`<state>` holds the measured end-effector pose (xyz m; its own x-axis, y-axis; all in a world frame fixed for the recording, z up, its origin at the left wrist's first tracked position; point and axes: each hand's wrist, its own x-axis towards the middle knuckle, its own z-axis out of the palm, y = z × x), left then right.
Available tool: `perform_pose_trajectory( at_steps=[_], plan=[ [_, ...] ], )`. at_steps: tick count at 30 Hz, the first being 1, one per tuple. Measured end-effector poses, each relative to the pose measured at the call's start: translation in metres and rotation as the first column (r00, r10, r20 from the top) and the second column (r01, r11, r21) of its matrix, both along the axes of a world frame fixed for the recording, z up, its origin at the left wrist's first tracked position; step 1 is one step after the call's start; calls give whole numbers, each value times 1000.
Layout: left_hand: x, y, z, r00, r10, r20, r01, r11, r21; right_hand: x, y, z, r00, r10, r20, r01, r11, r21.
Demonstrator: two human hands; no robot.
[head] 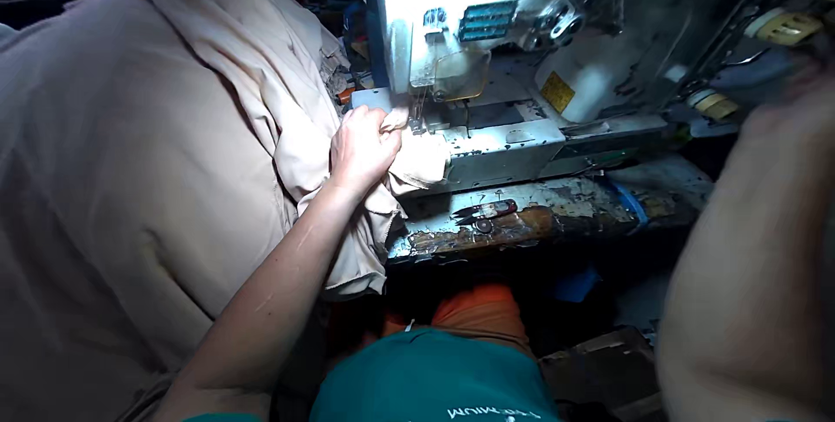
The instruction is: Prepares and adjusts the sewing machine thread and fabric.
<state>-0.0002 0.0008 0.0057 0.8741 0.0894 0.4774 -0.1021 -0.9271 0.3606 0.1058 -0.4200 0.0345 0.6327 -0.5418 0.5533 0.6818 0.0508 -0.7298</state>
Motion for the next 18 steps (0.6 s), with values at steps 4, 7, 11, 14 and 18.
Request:
perform_pose_trajectory(
  at_steps=[4,7,11,14,18],
  plan=[
    [-2,-10,25,963,25,-269,19,987,159,-101,85,-73,994,5,109,70,736,-673],
    [2,-15,28,971,7,-240,72,946,317,-108,121,-126,974,214,-80,-139,277,-951],
    [48,0,28,961,77,-266,17,942,336,-91,137,-124,923,259,-285,-251,-155,-955],
    [90,32,33,929,294,-223,-217,925,312,-88,137,-112,917,241,-318,-229,-335,-914],
    [54,82,58,949,281,-143,-286,958,-15,-102,118,-105,952,188,-241,-201,-207,-957]
  ],
)
